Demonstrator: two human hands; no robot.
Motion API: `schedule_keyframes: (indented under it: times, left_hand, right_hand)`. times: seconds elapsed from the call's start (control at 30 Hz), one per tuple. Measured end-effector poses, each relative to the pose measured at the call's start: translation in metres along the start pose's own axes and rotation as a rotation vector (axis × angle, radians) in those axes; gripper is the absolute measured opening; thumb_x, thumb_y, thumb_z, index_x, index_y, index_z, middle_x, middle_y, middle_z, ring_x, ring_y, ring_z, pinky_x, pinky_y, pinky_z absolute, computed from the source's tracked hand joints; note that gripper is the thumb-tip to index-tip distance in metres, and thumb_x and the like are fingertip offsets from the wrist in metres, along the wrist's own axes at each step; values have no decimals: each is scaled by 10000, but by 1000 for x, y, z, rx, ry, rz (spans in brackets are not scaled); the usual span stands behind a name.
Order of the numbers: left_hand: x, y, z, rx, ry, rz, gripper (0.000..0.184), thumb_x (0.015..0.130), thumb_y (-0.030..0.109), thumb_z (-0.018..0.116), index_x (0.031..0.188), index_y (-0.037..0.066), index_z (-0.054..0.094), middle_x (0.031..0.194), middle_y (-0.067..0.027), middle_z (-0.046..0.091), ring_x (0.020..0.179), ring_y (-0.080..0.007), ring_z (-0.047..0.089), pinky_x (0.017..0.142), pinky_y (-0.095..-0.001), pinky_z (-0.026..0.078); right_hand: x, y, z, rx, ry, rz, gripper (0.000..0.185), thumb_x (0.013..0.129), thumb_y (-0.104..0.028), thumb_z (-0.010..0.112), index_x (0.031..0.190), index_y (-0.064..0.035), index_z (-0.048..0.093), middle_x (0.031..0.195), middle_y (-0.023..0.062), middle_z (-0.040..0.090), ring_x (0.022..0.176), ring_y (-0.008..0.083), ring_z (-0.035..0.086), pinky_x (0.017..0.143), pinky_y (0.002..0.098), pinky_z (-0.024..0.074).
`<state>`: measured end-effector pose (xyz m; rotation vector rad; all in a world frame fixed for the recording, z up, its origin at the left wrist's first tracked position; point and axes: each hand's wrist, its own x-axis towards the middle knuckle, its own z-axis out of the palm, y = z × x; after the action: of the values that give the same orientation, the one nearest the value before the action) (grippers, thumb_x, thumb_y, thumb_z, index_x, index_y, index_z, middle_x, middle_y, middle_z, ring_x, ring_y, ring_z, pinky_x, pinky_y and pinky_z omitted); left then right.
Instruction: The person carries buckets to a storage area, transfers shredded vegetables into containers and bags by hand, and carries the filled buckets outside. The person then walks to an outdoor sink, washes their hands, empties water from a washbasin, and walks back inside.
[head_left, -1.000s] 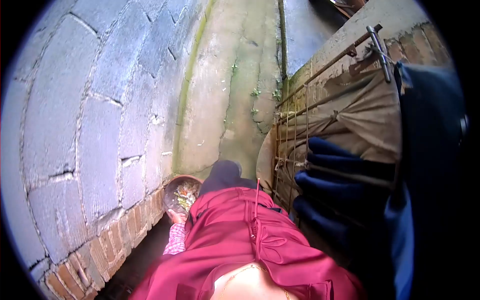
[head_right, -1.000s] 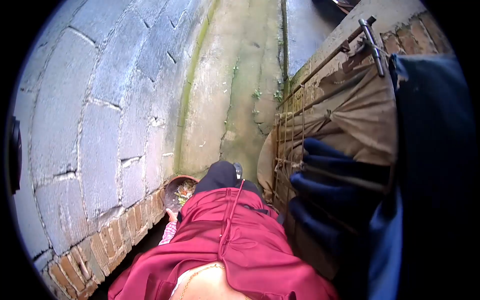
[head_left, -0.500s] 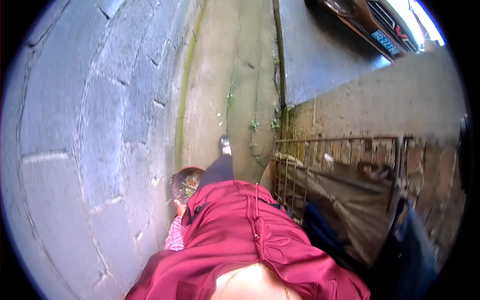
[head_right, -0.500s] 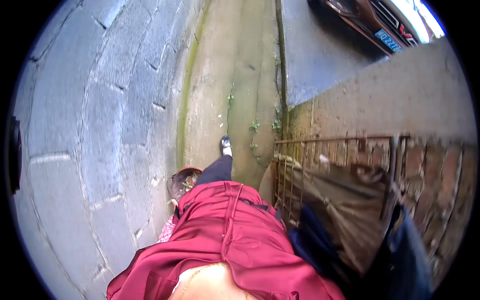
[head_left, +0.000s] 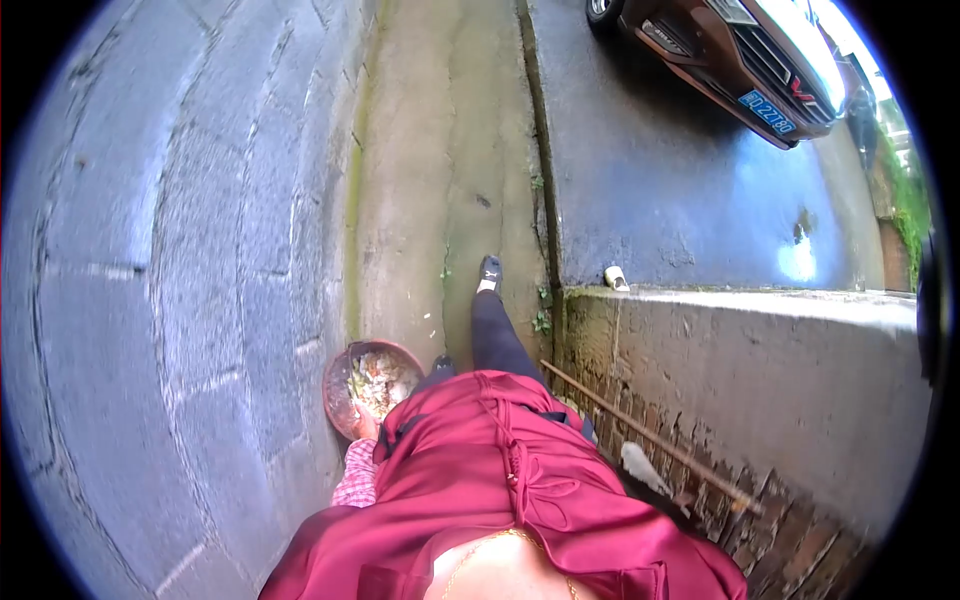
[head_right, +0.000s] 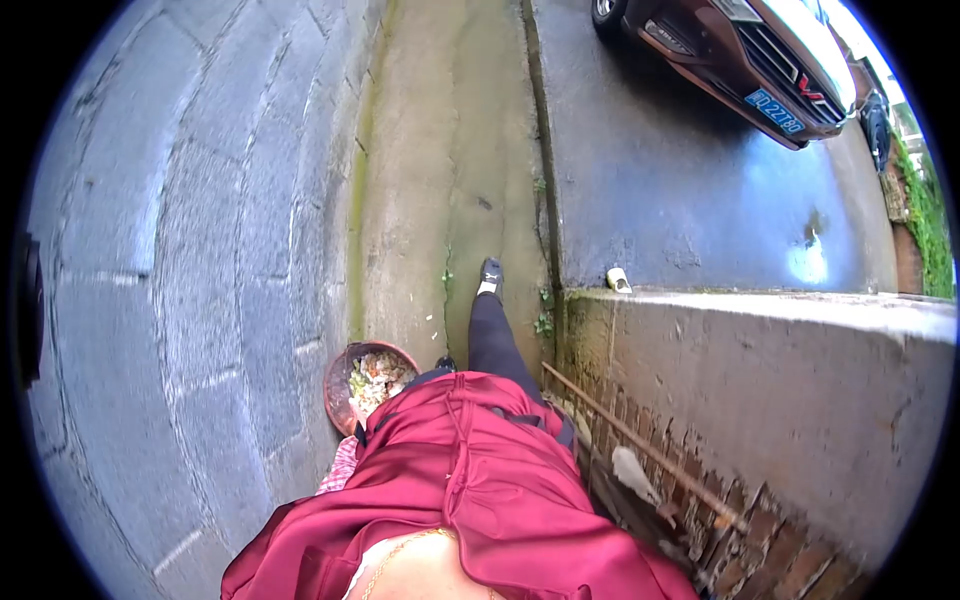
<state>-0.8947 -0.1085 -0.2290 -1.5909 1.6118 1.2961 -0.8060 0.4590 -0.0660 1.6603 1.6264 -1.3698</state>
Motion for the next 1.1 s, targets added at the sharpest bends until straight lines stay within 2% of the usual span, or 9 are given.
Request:
schedule_keyframes:
  times: [0.27,0.5,0.67,0.87,0.97,1.07,1.1]
  left_hand:
    - [54,179,137,-18,22,61,770,778,671,349,473,-7,550,414,-89,485,354,-184,446,394,-319,389]
    - [16,352,215,80,-85,98,818,758,704,228,593,-12,586,544,-86,544,478,-202,498,566,-309,395]
    - [39,467,283,154,-197,94,882,743,728,142,678,-15,612,637,-83,586,566,-215,535,688,-301,399]
    - [107,610,372,261,-439,34,986,726,757,38,781,-19,642,748,-80,637,672,-230,580,835,-292,405]
    - [83,719,415,103,-295,125,836,723,754,177,617,13,549,572,-86,535,511,-210,515,593,-298,385]
    - [36,814,442,-23,-135,199,768,719,751,316,453,44,456,395,-91,434,350,-191,451,352,-304,366]
    - [29,842,459,-29,-81,200,758,728,738,327,446,45,451,374,-82,406,319,-186,421,331,-299,346]
  right_hand:
    - [117,-163,25,151,-32,46,381,865,-357,417,928,-17,578,778,115,626,663,243,589,640,362,471]
    - [178,-330,39,186,-78,19,377,868,-349,411,946,-18,574,786,107,628,664,236,590,646,358,475]
    - [221,-434,57,208,-93,31,375,870,-344,407,959,-19,571,791,102,630,665,231,590,650,355,477]
    - [270,-566,89,246,-98,91,373,873,-338,401,975,-20,568,798,95,632,666,226,591,654,351,481]
    - [285,-641,98,282,-101,115,372,875,-335,399,983,-21,566,801,92,633,666,223,591,657,349,483]
    - [296,-707,104,328,-108,143,371,876,-332,396,990,-21,564,805,89,634,666,220,591,659,347,484]
    - [300,-729,107,340,-114,151,371,876,-331,395,993,-22,564,806,88,634,666,219,591,660,346,485]
